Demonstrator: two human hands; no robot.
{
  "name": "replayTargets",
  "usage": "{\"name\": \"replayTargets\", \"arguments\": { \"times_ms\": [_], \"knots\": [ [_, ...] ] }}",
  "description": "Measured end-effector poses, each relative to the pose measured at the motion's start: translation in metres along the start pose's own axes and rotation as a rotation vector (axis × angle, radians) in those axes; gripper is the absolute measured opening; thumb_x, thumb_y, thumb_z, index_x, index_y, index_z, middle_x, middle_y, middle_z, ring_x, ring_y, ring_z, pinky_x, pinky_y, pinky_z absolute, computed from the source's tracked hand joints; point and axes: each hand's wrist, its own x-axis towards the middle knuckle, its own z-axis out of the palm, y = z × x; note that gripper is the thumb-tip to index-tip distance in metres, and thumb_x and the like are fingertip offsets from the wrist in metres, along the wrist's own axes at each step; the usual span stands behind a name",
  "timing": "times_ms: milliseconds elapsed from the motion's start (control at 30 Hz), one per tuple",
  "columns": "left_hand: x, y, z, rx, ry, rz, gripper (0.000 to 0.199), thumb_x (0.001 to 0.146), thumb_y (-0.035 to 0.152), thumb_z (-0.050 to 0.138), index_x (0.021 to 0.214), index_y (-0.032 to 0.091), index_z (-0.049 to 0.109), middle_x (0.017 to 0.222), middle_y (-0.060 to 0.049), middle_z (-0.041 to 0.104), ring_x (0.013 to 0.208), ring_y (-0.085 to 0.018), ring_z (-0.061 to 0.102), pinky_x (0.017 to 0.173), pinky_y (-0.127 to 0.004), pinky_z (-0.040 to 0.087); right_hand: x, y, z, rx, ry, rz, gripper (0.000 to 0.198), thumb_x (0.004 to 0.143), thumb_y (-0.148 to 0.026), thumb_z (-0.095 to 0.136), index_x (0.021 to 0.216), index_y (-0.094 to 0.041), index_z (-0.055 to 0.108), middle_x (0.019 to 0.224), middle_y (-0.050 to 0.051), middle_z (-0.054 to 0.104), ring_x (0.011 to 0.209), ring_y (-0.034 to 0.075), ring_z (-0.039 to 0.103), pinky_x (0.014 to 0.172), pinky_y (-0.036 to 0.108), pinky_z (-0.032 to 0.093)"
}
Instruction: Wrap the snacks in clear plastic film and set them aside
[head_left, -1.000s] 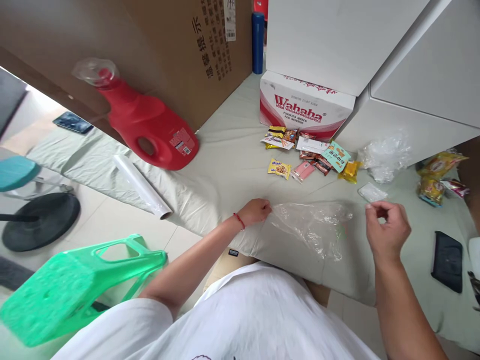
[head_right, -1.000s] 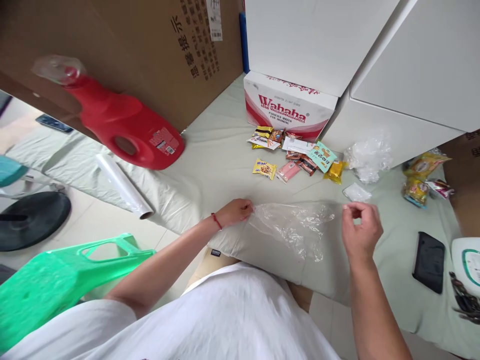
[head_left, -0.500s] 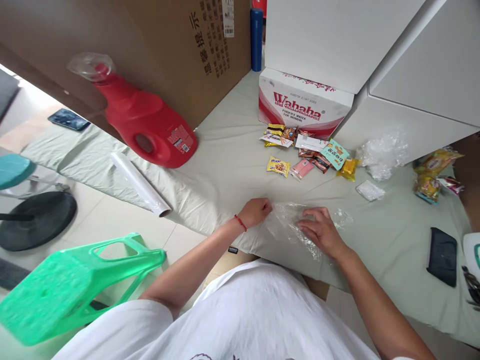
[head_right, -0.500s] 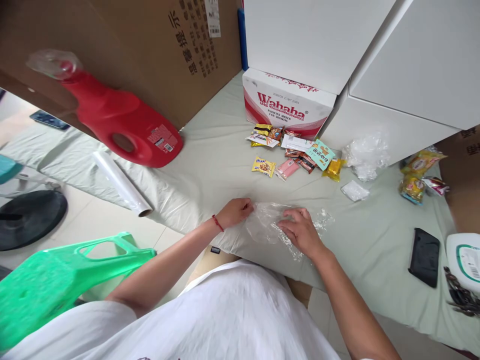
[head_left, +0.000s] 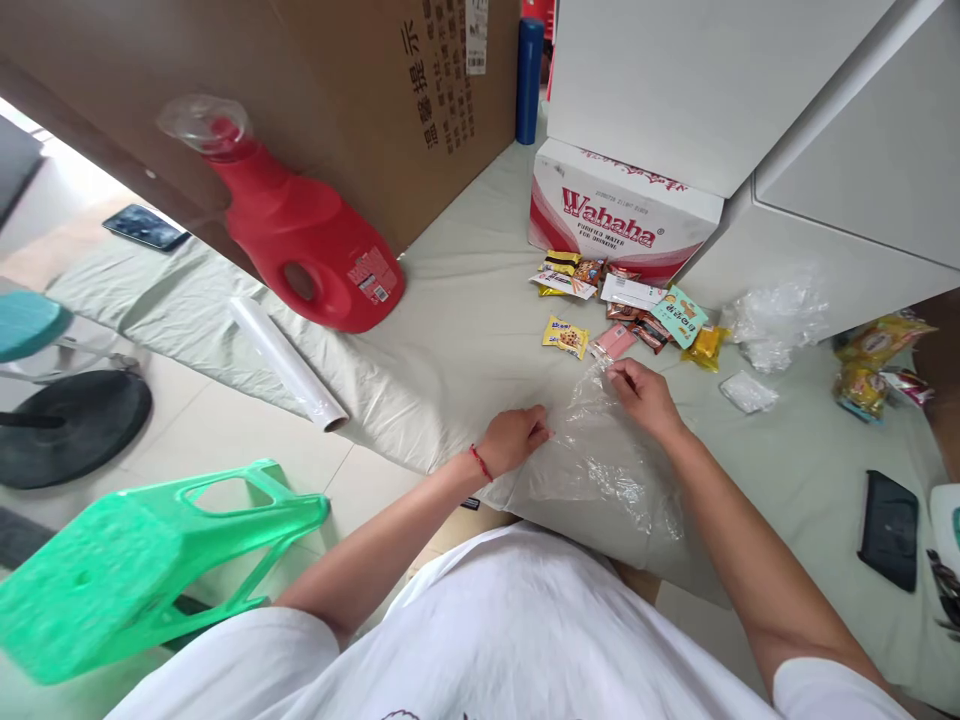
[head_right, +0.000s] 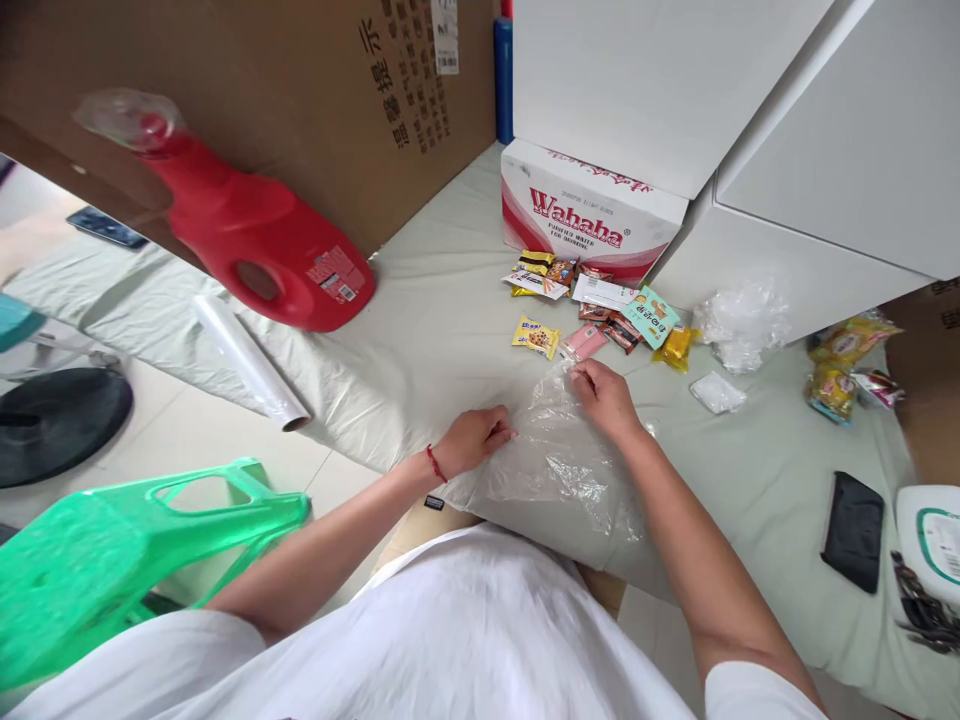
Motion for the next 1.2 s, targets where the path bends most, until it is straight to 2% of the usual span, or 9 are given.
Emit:
{"name": "replayTargets", "arguments": {
  "times_ms": [100,167,333,400,533,733,867,1000,1200],
  "knots": [
    [-0.006,-0.005,-0.002,0.018,-0.012,-0.029,0.006,0.094,0.027,0.062,0.095,0.023,0.057,0.079,-0.001,0.066,0.074,-0.021,0.062,0.069,-0.030,0.039,0.025,-0.001,0.009,-0.151,-0.041,-0.115,0.028,0.099,-0.037,0.049,0.101,-0.021,0.072,0.099,0.009,0.074,0.088,0.023,0.066,0.079,0.033,0.047],
    [-0.011,-0.006,-0.003,0.054,-0.003,-0.073,0.020,0.091,0.024,0.064,0.111,0.022,0.059,0.087,-0.002,0.069,0.079,-0.022,0.065,0.072,-0.031,0.044,0.039,-0.002,0.016,-0.229,-0.084,-0.163,0.030,0.101,-0.035,0.048,0.104,-0.021,0.074,0.103,0.010,0.074,0.092,0.024,0.066,0.079,0.033,0.046],
    [-0.029,-0.010,0.003,0.317,0.341,0.045,0.060,0.090,0.014,0.062,0.148,0.023,0.051,0.140,-0.017,0.060,0.124,-0.030,0.063,0.100,-0.040,0.051,0.064,-0.008,0.034,-0.394,-0.115,-0.218,0.033,0.105,-0.036,0.048,0.114,-0.022,0.076,0.109,0.010,0.073,0.094,0.024,0.065,0.072,0.031,0.042],
    [-0.034,-0.015,0.007,0.417,0.412,0.257,0.061,0.093,0.007,0.057,0.147,0.033,0.056,0.148,-0.013,0.059,0.142,-0.032,0.052,0.117,-0.049,0.041,0.072,-0.011,0.040,-0.438,-0.110,-0.235,0.034,0.106,-0.037,0.048,0.119,-0.023,0.076,0.113,0.010,0.072,0.094,0.023,0.065,0.071,0.031,0.041],
    [-0.041,-0.027,0.006,0.478,0.242,0.555,0.045,0.098,0.007,0.052,0.130,0.033,0.070,0.140,-0.005,0.069,0.150,-0.028,0.045,0.129,-0.055,0.024,0.088,-0.016,0.048,-0.499,-0.133,-0.296,0.035,0.108,-0.036,0.046,0.121,-0.020,0.075,0.119,0.012,0.070,0.100,0.026,0.063,0.077,0.034,0.043],
    [-0.028,-0.004,-0.013,0.384,0.314,0.381,0.035,0.089,0.004,0.053,0.113,0.019,0.074,0.121,-0.009,0.076,0.140,-0.030,0.056,0.116,-0.051,0.043,0.089,-0.030,0.051,-0.464,0.028,-0.402,0.033,0.106,-0.026,0.045,0.125,-0.017,0.071,0.125,0.016,0.066,0.111,0.030,0.053,0.095,0.044,0.044],
    [0.004,0.026,-0.013,0.462,0.289,0.348,0.026,0.096,0.011,0.052,0.109,0.016,0.074,0.122,-0.012,0.076,0.137,-0.030,0.058,0.113,-0.050,0.044,0.067,-0.045,0.038,-0.379,0.325,-0.406,0.027,0.104,-0.024,0.047,0.116,-0.017,0.070,0.118,0.014,0.066,0.108,0.029,0.054,0.097,0.044,0.046],
    [0.029,0.026,-0.002,0.511,0.324,0.187,0.031,0.102,0.018,0.046,0.120,0.016,0.071,0.139,-0.015,0.069,0.139,-0.030,0.057,0.117,-0.055,0.039,0.017,-0.048,0.030,-0.266,0.499,-0.310,0.025,0.106,-0.026,0.043,0.106,-0.021,0.068,0.098,0.009,0.068,0.097,0.026,0.060,0.091,0.042,0.051],
    [0.023,0.003,0.011,0.524,0.395,0.087,0.049,0.108,0.034,0.036,0.152,0.021,0.054,0.167,-0.013,0.045,0.155,-0.029,0.041,0.127,-0.063,0.023,-0.091,-0.027,0.073,-0.343,0.061,-0.324,0.042,0.107,-0.031,0.047,0.143,-0.015,0.060,0.150,0.017,0.058,0.139,0.031,0.051,0.117,0.052,0.043]
  ]
}}
